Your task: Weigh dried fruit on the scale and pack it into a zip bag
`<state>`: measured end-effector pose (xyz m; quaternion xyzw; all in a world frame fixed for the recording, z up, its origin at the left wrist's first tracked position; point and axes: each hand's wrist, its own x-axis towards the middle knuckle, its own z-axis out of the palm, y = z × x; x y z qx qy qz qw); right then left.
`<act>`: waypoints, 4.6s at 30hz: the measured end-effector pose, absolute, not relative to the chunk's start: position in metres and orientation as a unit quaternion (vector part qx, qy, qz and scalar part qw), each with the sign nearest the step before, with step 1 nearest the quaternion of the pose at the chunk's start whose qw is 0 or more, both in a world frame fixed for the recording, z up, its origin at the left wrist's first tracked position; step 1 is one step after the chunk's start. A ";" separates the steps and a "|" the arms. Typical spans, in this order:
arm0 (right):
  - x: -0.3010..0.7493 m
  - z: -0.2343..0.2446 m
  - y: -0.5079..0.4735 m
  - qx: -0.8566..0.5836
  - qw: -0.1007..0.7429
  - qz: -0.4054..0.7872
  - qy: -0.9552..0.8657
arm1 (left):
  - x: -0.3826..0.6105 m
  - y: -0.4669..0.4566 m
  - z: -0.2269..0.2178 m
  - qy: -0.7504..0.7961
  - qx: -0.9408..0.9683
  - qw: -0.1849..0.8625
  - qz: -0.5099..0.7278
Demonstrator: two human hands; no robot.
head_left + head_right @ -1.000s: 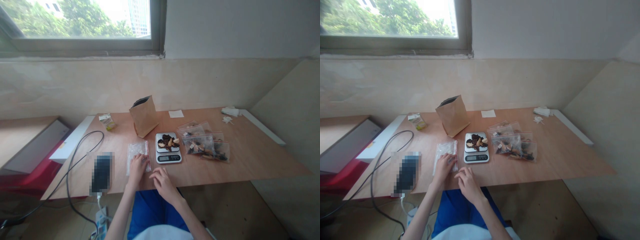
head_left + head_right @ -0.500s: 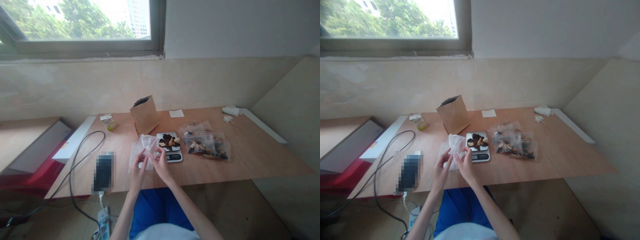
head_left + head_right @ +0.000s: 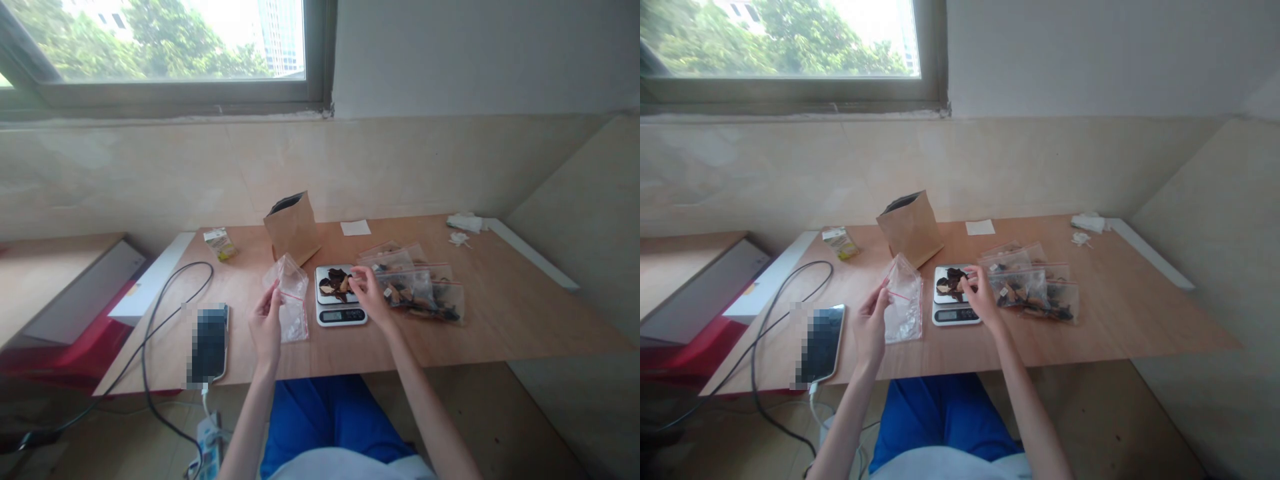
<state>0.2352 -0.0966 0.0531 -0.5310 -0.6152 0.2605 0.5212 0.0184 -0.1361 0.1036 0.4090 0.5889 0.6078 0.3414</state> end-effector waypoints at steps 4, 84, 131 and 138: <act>0.268 0.035 -0.099 -0.544 0.416 0.167 -0.710 | 0.026 -0.129 0.098 0.581 0.391 0.377 0.607; 0.249 0.035 -0.062 -0.541 0.272 0.111 -0.788 | 0.075 -0.124 0.057 0.636 0.339 0.305 0.622; 0.200 0.039 -0.062 -0.607 0.174 0.118 -0.766 | 0.079 -0.132 0.060 0.646 0.253 0.302 0.653; 0.205 0.044 -0.057 -0.591 0.155 0.046 -0.790 | 0.079 -0.133 0.060 0.638 0.262 0.301 0.658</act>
